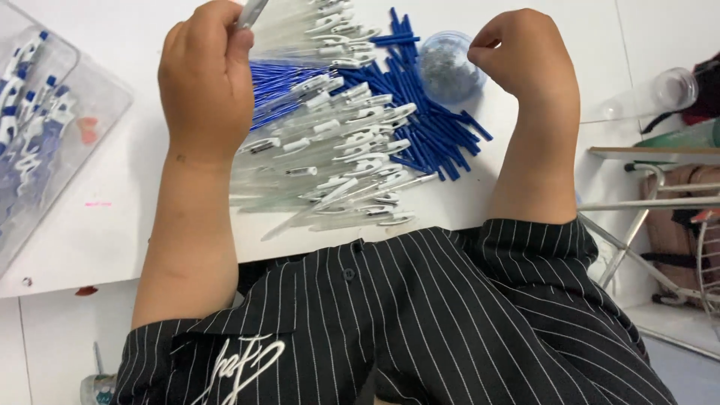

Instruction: Rapidly assembling pens by inserting ink refills into pen bodies and placing them into a storage bin.

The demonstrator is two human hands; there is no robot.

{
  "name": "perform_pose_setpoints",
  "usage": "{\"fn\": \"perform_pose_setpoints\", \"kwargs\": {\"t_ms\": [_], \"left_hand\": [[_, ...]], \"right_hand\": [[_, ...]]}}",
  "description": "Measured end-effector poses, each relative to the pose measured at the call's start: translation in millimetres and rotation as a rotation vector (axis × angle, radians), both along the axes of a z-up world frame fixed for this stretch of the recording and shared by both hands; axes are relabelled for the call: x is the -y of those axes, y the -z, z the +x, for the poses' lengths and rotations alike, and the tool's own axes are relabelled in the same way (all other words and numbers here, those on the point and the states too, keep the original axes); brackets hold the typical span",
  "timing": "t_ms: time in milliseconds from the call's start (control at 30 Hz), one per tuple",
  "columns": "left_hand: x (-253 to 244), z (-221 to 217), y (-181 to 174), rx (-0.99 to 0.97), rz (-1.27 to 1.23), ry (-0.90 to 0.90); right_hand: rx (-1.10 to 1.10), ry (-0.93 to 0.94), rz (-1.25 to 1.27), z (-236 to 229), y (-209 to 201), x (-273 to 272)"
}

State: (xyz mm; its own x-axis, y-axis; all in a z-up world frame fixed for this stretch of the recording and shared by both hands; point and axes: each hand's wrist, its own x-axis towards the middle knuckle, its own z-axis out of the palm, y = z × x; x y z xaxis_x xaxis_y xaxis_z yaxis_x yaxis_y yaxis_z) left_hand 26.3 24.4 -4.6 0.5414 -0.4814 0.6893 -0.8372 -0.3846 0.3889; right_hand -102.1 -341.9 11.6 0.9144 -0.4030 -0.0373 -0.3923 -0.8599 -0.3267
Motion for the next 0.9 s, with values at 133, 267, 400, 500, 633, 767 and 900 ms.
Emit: {"fn": "perform_pose_setpoints", "kwargs": {"t_ms": [133,267,400,500,633,767,900], "left_hand": [[-2,2,4,0.042,0.037,-0.012],[-5,3,3,0.023,0.042,-0.035],[-2,2,3,0.029,0.055,-0.037],[1,-1,-1,-0.004,0.058,-0.012],[2,-4,2,-0.05,0.029,-0.005],[3,-4,2,-0.069,0.05,-0.012],[3,-5,3,-0.065,0.045,-0.002]], "right_hand": [[-0.138,0.112,0.004,5,11,10],[-0.204,0.099,-0.043,16,29,14],[-0.215,0.101,-0.002,17,26,7],[-0.222,0.027,-0.069,20,27,13],[-0.207,0.046,-0.004,9,13,10],[-0.242,0.064,0.032,3,1,6],[-0.248,0.058,0.041,0,-3,4]]}}
